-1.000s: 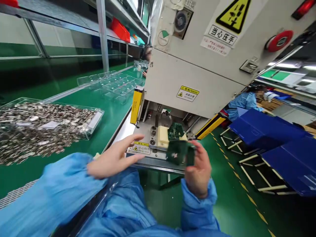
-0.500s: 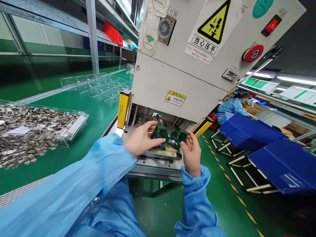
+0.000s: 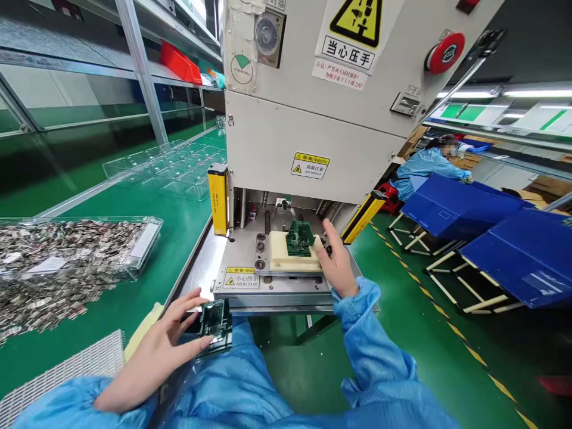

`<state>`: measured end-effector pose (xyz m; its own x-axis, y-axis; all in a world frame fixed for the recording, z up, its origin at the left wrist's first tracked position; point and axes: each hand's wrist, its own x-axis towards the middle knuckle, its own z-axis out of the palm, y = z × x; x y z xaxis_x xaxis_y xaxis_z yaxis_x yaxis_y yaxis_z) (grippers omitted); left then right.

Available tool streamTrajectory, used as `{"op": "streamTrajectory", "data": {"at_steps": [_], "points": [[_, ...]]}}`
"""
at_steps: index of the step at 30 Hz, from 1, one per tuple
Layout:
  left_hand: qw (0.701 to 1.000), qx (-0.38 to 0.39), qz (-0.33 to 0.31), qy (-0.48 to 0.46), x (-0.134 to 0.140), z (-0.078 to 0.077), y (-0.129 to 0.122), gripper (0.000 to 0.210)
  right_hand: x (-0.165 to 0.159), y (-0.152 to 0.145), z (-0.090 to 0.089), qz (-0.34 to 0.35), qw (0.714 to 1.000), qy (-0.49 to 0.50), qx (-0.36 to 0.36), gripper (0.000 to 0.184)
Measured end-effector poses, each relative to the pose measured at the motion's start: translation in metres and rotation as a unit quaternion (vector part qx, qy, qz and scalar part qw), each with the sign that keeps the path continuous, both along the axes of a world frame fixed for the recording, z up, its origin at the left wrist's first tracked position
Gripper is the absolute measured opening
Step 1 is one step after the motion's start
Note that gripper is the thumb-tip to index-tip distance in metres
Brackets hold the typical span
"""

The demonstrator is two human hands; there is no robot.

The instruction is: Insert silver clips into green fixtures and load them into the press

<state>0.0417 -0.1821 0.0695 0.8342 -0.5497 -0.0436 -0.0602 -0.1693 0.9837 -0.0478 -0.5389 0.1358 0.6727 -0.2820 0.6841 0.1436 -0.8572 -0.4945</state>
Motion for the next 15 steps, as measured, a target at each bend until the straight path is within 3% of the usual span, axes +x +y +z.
{"op": "streamTrajectory", "data": {"at_steps": [3, 6, 9, 11, 15], "points": [[1.000, 0.016, -0.023, -0.008, 0.008, -0.006, -0.009, 0.056, -0.039, -0.010, -0.024, -0.151, 0.986, -0.074, -0.010, 0.054], [0.997, 0.023, -0.071, -0.014, 0.014, -0.010, -0.011, 0.060, -0.083, -0.027, -0.063, -0.303, 0.949, -0.069, 0.058, 0.067], [0.995, 0.034, -0.087, -0.017, 0.016, -0.011, -0.012, 0.062, -0.111, -0.038, -0.104, -0.289, 0.909, 0.010, 0.299, 0.078], [0.996, 0.040, -0.083, -0.012, 0.016, -0.009, -0.013, 0.064, -0.116, -0.040, -0.123, -0.255, 0.878, 0.005, 0.404, 0.081], [0.995, 0.042, -0.092, 0.010, 0.016, 0.000, -0.013, 0.070, -0.106, -0.036, -0.134, -0.301, 0.864, -0.030, 0.404, 0.076]]}}
